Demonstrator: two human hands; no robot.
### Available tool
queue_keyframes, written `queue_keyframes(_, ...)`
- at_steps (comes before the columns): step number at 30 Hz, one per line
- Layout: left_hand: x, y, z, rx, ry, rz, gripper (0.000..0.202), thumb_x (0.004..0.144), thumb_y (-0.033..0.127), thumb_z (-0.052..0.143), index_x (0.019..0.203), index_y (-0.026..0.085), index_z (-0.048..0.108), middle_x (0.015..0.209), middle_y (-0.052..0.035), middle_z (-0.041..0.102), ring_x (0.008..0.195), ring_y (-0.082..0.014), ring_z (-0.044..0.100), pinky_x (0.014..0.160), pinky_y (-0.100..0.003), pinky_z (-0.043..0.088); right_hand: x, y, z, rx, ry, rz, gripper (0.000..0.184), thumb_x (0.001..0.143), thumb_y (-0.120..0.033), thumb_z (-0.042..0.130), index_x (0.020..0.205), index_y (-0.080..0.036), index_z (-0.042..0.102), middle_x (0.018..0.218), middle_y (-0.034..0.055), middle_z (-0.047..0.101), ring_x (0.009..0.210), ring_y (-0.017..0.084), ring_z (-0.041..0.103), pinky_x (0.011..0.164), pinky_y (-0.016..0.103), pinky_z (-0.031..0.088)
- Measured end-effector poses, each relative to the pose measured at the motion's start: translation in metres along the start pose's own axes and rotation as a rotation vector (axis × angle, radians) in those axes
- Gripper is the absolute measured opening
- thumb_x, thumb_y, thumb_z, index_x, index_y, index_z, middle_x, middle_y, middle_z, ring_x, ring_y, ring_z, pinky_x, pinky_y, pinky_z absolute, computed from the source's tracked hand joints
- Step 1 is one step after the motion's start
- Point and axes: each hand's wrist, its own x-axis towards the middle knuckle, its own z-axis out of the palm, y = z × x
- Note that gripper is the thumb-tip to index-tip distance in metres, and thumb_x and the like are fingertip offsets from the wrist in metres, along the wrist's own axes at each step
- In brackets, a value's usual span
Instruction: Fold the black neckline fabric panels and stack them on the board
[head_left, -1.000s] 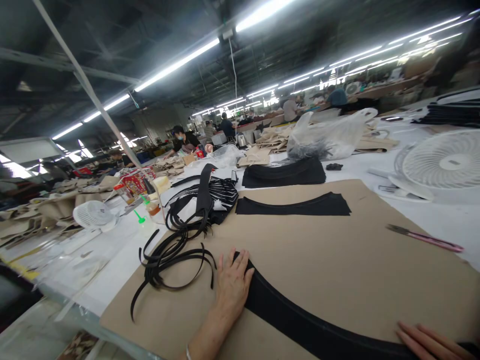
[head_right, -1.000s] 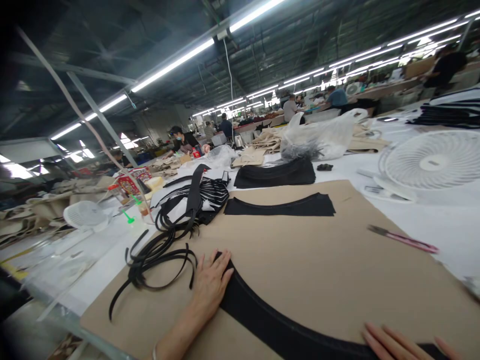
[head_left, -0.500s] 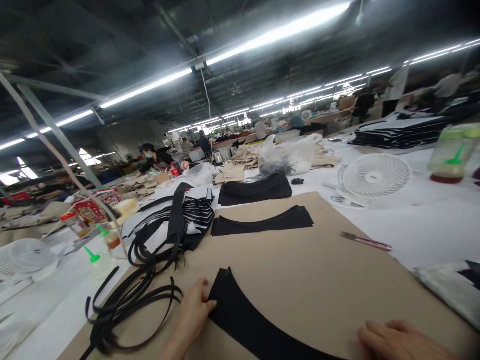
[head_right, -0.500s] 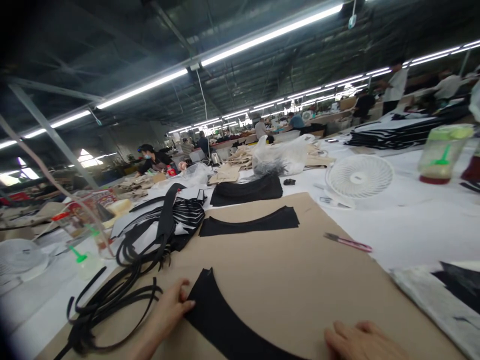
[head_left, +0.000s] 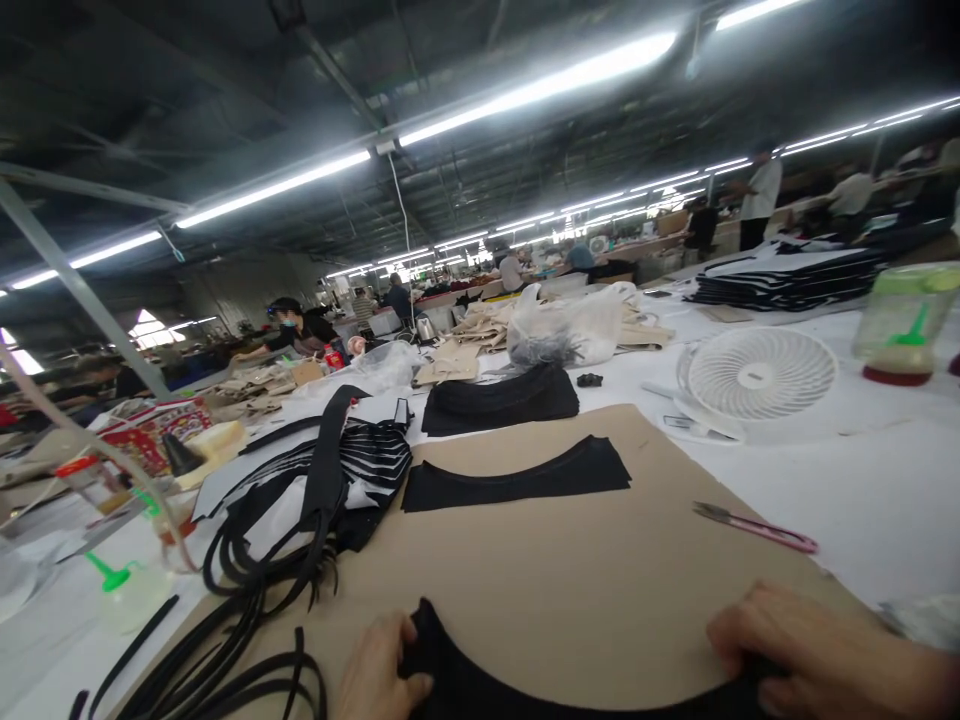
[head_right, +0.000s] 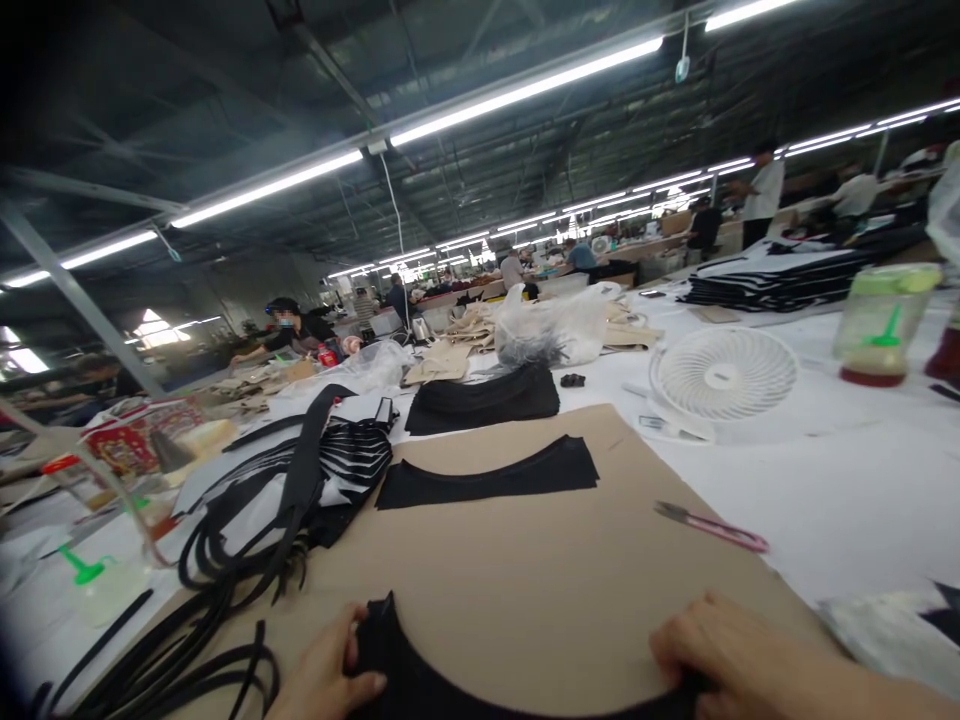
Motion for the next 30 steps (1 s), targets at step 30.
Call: queue_keyframes(30, 0.197, 0.050, -0.024, -0.064, 0.729, 0.110, 0.050, 0.083, 0.005, 0.046, 0.133, 0.010, 0.047, 0.131, -0.0214, 0.049, 0.125, -0.0309, 0.047, 0.102, -0.046, 0.039, 0.262, 0.047, -0.020, -0.329, -0.100, 0.045, 0.022, 0.082, -0.014, 0.049, 0.089, -0.017, 0.070, 0.098, 0.0160, 0.066, 0.096, 0.030, 0.060, 0.083, 0.044, 0.036)
